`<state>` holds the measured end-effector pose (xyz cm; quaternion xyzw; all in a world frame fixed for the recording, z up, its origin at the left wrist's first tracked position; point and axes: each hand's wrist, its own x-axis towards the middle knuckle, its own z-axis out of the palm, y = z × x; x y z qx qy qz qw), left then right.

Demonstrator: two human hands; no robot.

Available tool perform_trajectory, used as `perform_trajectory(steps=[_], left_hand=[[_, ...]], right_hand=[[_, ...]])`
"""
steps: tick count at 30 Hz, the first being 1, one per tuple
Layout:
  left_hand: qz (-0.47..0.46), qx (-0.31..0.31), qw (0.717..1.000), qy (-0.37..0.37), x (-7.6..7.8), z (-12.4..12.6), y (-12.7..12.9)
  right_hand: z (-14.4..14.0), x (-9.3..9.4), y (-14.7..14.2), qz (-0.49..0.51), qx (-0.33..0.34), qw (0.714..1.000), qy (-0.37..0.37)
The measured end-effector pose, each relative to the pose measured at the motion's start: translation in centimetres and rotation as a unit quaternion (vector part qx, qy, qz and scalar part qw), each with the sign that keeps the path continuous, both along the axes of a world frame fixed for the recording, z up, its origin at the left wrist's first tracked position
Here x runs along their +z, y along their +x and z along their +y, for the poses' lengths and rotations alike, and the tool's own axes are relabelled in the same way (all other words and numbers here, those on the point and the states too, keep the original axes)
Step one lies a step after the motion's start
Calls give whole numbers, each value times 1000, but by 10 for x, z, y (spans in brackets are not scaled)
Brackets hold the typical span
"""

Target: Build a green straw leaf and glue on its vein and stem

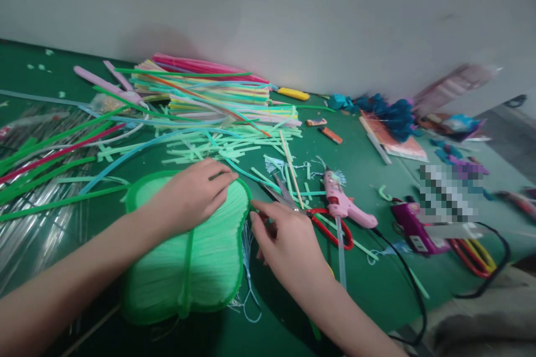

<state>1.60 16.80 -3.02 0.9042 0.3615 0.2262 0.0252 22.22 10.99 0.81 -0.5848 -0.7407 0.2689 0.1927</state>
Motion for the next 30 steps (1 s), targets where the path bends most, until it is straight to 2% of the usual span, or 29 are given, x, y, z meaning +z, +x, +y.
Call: perform_trajectory(steps=[9, 22, 30], left_hand=[[21, -38, 999, -16, -2, 2, 0], [35, -41, 998, -37, 2, 4, 3], [45, -40, 998, -31, 0, 4, 4]], right_hand=[[-3, 0, -4, 15, -19, 999, -36], [-12, 0, -10, 34, -25, 997, -62], [-18, -3, -12, 35, -35, 993, -106]])
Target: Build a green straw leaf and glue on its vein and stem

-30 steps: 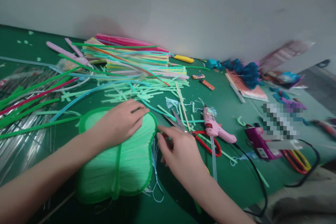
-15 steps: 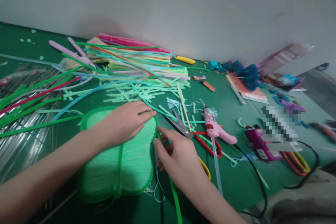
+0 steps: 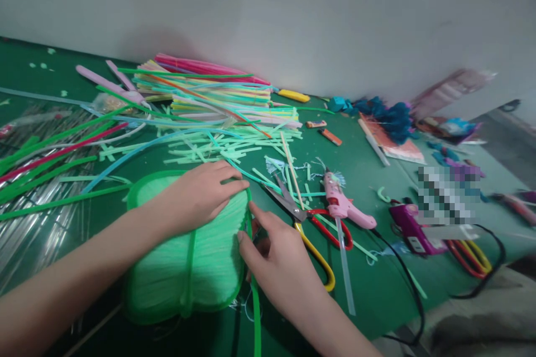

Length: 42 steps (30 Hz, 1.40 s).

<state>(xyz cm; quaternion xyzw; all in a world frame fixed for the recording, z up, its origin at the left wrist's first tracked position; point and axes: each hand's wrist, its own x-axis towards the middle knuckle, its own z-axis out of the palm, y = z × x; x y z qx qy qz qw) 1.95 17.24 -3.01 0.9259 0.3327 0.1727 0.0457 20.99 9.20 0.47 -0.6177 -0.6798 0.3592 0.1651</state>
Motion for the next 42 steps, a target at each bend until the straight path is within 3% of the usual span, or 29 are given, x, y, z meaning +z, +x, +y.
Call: perform_trajectory(steps=[12, 19, 30, 35, 42], left_hand=[[15, 20, 1000, 19, 5, -4, 8], [8, 17, 1000, 25, 3, -4, 7], [7, 21, 1000, 16, 5, -4, 7], [-1, 32, 999, 17, 7, -3, 5], [-3, 33, 999, -2, 9, -2, 3]], right_hand=[[-17, 1, 0, 49, -12, 997, -51], [-30, 2, 1, 84, -8, 996, -37], [-33, 3, -3, 170, -44, 978, -112], [-48, -1, 9, 215, -89, 959, -165], [-90, -10, 42, 221, -102, 944, -221]])
